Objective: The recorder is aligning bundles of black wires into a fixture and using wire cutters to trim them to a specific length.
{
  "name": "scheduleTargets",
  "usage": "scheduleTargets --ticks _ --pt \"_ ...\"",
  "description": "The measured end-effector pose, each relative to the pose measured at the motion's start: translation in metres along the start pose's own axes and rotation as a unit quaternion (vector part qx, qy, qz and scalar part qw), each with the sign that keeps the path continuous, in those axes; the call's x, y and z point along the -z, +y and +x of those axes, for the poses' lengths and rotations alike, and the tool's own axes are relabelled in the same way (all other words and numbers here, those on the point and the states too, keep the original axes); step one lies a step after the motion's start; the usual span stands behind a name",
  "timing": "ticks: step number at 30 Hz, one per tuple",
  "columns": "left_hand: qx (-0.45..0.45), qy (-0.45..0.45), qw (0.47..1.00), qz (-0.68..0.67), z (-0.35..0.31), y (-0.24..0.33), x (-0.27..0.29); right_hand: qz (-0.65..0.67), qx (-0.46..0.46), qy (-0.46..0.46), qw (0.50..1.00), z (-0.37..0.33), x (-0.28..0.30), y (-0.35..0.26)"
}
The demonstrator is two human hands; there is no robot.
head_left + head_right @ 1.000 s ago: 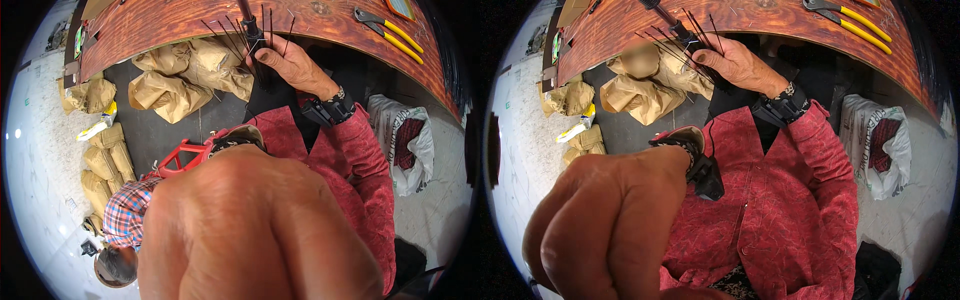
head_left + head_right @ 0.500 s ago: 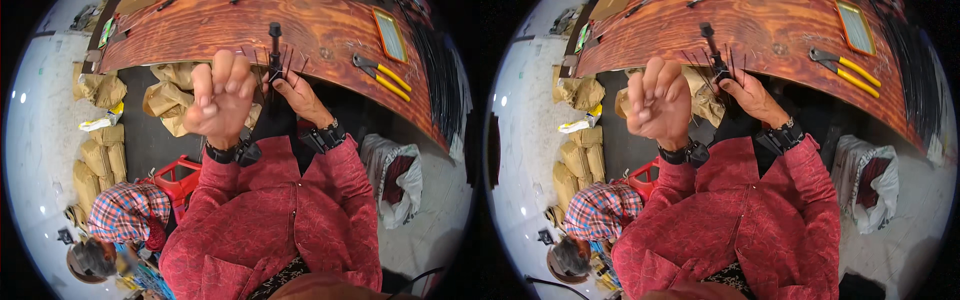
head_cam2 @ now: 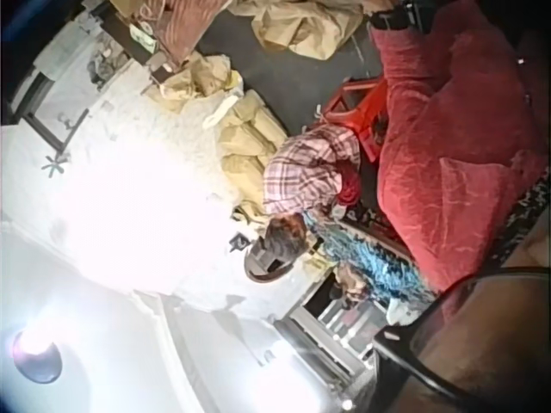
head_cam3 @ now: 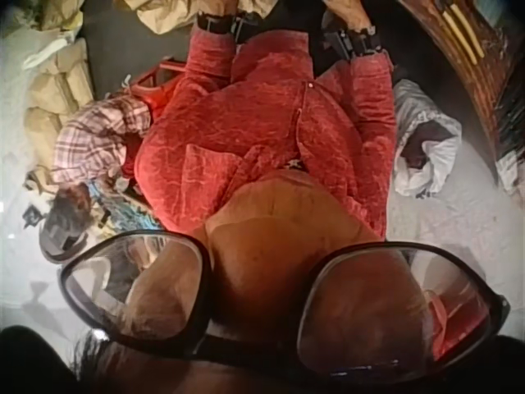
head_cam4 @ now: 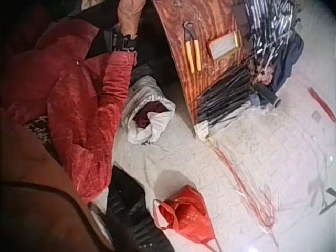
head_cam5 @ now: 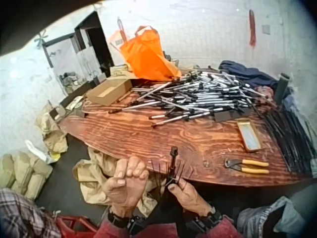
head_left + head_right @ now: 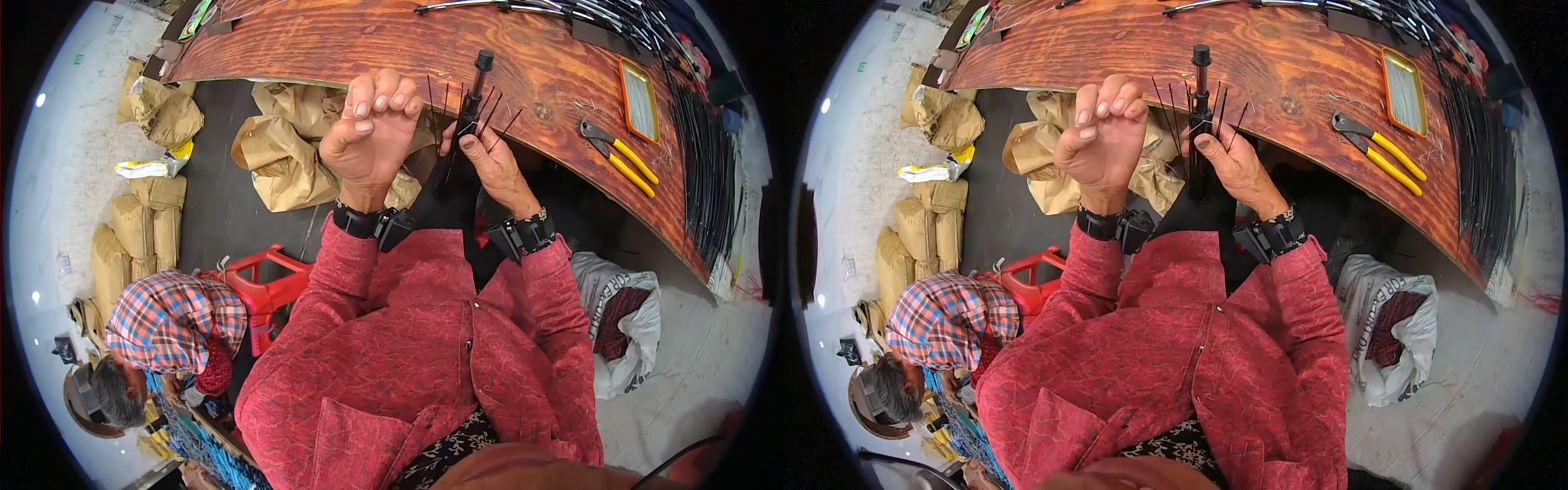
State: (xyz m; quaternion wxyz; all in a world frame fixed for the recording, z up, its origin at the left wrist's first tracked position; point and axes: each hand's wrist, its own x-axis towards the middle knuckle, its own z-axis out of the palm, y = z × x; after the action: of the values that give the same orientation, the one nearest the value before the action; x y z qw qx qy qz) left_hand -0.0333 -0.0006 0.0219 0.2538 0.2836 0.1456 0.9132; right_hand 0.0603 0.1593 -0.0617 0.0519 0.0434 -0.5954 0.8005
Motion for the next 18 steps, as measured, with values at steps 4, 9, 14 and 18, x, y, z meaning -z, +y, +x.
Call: scheduleTargets --ticks 4,9,14,18 --pt "0.011 0.007 1.0 -0.005 -0.001 0.0 0.002 0.002 -0.005 0.001 1.0 0.0 -0.002 -0.002" --pt "0.02 -0.002 1.0 -0.014 -0.002 -0.001 0.008 0.001 -0.008 0.0 1.0 -0.002 -0.003 -0.003" --pt "0.061 0.027 0.981 0.18 -0.006 -0.012 0.013 -0.011 0.01 -0.013 1.0 0.0 0.004 0.003" --pt "0.143 0.023 0.894 0.424 -0.019 -0.024 0.015 -0.044 0.026 0.01 0.999 0.002 0.004 0.006"
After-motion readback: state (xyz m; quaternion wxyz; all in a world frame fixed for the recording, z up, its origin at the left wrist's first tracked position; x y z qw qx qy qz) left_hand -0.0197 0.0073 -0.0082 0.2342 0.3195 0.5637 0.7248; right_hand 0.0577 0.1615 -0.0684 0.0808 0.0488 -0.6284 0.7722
